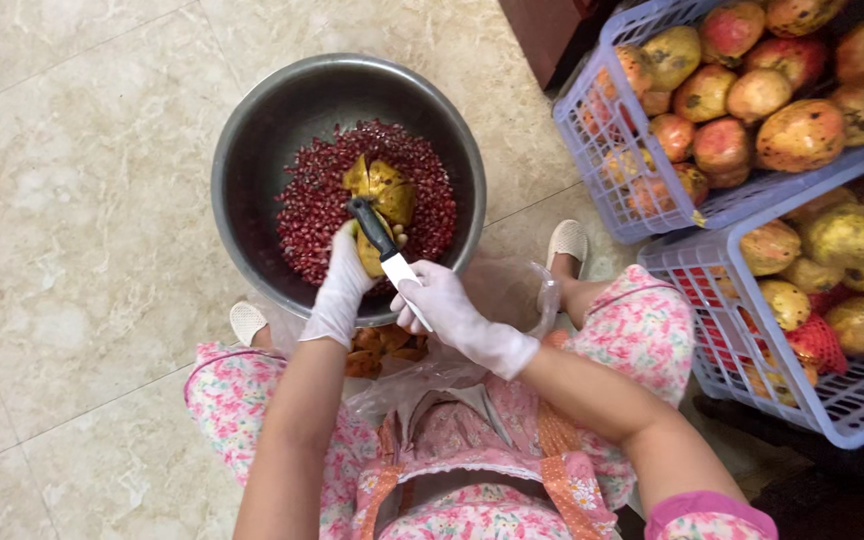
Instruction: The person sits on the floor and uses a knife to cut and separate pomegranate seeds from the fruit, collecting the seeds in a metal bowl. The person handles multiple pomegranates, removing the outer skin and separating the arils into the bowl.
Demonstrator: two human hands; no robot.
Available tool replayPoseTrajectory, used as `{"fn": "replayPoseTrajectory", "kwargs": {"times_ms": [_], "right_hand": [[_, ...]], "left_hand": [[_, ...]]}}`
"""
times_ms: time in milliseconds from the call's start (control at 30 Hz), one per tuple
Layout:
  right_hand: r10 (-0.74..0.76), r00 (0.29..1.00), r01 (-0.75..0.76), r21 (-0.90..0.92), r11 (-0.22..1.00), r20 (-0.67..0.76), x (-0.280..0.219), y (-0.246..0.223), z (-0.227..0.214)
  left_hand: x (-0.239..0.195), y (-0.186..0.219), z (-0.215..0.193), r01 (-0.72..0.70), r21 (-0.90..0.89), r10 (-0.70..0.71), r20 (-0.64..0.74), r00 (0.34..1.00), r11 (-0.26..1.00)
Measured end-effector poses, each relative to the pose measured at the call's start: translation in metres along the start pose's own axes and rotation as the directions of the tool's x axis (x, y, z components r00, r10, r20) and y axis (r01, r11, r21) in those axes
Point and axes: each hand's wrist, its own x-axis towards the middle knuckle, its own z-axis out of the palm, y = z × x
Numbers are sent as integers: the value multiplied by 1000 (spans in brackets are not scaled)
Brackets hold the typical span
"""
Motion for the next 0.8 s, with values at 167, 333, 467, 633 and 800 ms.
{"fn": "replayPoseTrajectory", "kwargs": {"times_ms": [167,333,467,633,800], "right_hand": [[-257,966,257,43,965,-18,-13,20,-2],[-163,983,158,-71,985,-80,-7,16,-4],[-138,989,134,-73,988,-52,-2,20,-10],[-297,953,294,-67,954,-53,-2,28,-6],[15,995,-20,-54,998,-103,1,29,0]], "left_hand": [[-5,-10,-9,-31,-111,48,153,987,993],[-5,-3,0,-37,-28,39,89,995,999],[1,-11,-3,-2,-118,13,92,996,993],[4,-5,0,-82,-161,104,133,986,984],[-6,-9,14,-77,-226,118,171,978,971]]}}
